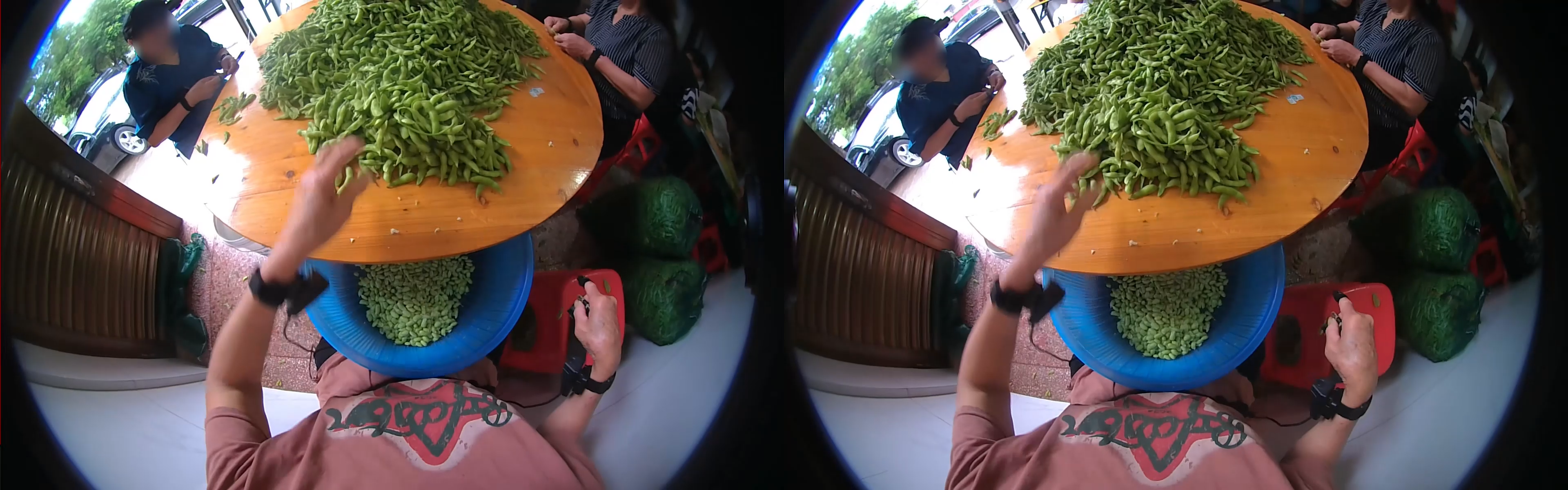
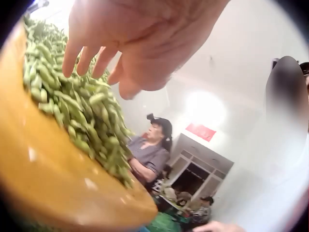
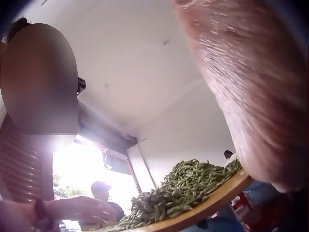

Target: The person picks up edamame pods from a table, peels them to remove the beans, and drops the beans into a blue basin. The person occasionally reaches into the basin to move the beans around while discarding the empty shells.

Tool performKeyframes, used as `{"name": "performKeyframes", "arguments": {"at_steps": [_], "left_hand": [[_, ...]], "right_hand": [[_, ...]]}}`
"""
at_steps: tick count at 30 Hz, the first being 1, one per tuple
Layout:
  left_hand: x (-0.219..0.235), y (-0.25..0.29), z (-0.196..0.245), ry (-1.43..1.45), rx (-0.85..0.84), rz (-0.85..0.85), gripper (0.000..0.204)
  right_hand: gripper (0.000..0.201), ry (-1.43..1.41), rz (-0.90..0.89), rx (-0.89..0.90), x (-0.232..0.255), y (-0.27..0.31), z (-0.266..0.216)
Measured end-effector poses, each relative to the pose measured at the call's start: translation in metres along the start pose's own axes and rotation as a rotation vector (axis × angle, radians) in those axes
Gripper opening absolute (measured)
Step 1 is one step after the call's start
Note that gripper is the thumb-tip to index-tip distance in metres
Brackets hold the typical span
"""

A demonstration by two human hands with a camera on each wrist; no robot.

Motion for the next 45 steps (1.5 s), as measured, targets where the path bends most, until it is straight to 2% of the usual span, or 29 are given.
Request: {"name": "performKeyframes", "arguments": {"at_steps": [3,5,6,8,14,16,17,20,24,26,29,31,32,35,37,40,41,42,44,45], "left_hand": [[-0.001,-0.058,0.001,-0.117,-0.009,0.039,0.053],[-0.022,-0.085,0.004,-0.192,0.006,-0.076,0.066],[-0.032,-0.090,0.008,-0.192,0.006,-0.072,0.066],[-0.055,-0.094,0.014,-0.381,0.003,-0.205,0.069],[-0.055,-0.048,0.020,-0.304,-0.131,-0.122,0.060],[-0.056,-0.021,0.026,-0.354,-0.151,-0.159,0.058],[-0.058,-0.009,0.024,-0.349,-0.178,-0.116,0.057],[-0.061,0.015,0.025,-0.414,-0.151,-0.050,0.057],[-0.049,0.038,0.033,-0.483,-0.081,-0.086,0.057],[-0.038,0.041,0.046,-0.467,-0.067,-0.060,0.050],[-0.034,0.042,0.068,-0.394,-0.271,0.090,0.024],[-0.059,0.053,0.084,-0.081,-0.398,-0.165,0.022],[-0.073,0.060,0.096,0.002,-0.432,-0.235,0.025],[-0.105,0.082,0.096,0.006,-0.432,-0.367,0.023],[-0.127,0.091,0.086,-0.152,-0.271,-0.753,0.027],[-0.173,0.100,0.053,-0.171,-0.232,-0.872,0.032],[-0.191,0.108,0.040,-0.126,-0.307,-0.776,0.026],[-0.210,0.111,0.031,-0.130,-0.308,-0.777,0.026],[-0.228,0.100,0.021,0.008,-0.111,-0.422,0.021],[-0.242,0.090,0.016,-0.100,-0.040,-0.581,0.024]], "right_hand": [[0.017,-0.068,0.013,0.015,-0.007,-0.005,-0.009],[0.015,-0.115,0.042,0.051,-0.014,-0.008,-0.017],[0.012,-0.166,0.066,0.082,-0.017,-0.009,-0.020],[0.011,-0.157,0.052,0.085,-0.019,-0.011,-0.021],[0.014,-0.196,0.053,0.115,-0.024,-0.011,-0.025],[0.017,-0.216,0.101,0.233,-0.031,-0.011,-0.031],[0.016,-0.239,0.098,0.245,-0.034,-0.011,-0.036],[0.007,-0.296,0.023,0.258,-0.035,-0.014,-0.056],[0.006,-0.305,0.001,0.274,-0.037,-0.014,-0.063],[0.008,-0.311,-0.003,0.283,-0.039,-0.014,-0.063],[0.010,-0.335,-0.022,0.316,-0.044,-0.016,-0.070],[0.011,-0.390,-0.047,0.338,-0.052,-0.018,-0.076],[0.011,-0.387,-0.051,0.329,-0.054,-0.020,-0.077],[0.012,-0.359,-0.046,0.370,-0.055,-0.019,-0.074],[0.013,-0.355,-0.037,0.354,-0.059,-0.018,-0.065],[0.014,-0.341,-0.017,0.357,-0.059,-0.016,-0.062],[0.013,-0.360,-0.011,0.357,-0.061,-0.016,-0.063],[0.012,-0.378,-0.005,0.357,-0.062,-0.016,-0.064],[0.012,-0.398,-0.032,0.352,-0.062,-0.016,-0.068],[0.011,-0.414,-0.058,0.344,-0.062,-0.015,-0.068]]}}
Point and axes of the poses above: each hand's wrist, its own y-axis away from the middle knuckle, its own x-axis out of the back of the hand, z = x × y, the point moved 4 cm from there along -y, towards the middle knuckle, and after that the axes turned 6 degrees about x, right-handed, at the moved point
